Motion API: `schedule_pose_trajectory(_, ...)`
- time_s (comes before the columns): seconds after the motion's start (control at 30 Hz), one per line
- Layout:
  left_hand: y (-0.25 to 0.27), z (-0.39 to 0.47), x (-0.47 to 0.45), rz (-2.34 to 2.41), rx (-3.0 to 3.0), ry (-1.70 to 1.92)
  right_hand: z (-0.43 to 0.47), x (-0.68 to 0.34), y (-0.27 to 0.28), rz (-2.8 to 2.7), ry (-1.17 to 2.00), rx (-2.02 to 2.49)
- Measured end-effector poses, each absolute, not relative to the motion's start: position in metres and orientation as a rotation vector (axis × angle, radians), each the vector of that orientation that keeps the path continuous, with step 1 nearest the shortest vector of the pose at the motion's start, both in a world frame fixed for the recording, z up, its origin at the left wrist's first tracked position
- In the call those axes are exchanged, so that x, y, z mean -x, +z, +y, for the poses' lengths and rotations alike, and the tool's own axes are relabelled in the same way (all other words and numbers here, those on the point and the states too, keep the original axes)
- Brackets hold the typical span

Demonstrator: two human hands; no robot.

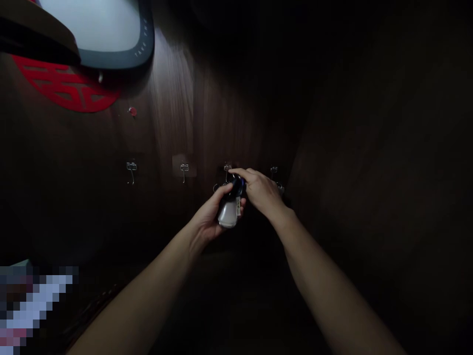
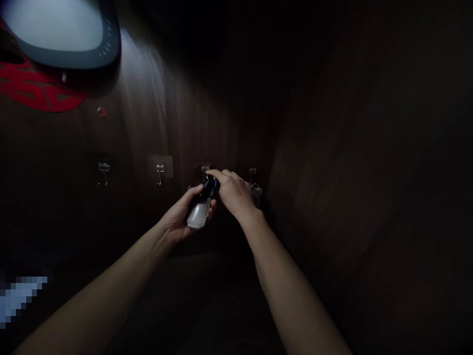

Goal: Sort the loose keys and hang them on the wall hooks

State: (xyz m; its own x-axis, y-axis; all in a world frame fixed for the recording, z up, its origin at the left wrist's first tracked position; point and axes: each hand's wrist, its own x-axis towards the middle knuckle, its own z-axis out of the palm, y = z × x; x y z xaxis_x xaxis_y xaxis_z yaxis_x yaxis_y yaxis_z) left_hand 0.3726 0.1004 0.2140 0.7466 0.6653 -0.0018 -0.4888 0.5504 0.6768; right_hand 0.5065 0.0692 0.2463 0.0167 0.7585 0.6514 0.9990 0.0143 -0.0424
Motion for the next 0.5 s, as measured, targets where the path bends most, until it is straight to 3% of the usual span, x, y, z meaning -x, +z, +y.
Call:
schedule_pose_trajectory(0.17, 0.208, 0.091, -0.362, 0.272, -0.696, 0.72, 0.068, -0.509, 0.251, -1.802, -0.533, 1.772)
schedule_pose_trajectory(0.3, 0.158, 0.082, -0.346, 0.631, -0.947, 0.782, 0.067, -0.506, 0.245, -1.77, -0.478, 1.756)
schedule_pose_trajectory(0.5, 0.093, 0.069, -0.314, 0.771, -1.036, 0.708, 0.064, -0.501, 0.241, -1.742, -0.464, 1.803)
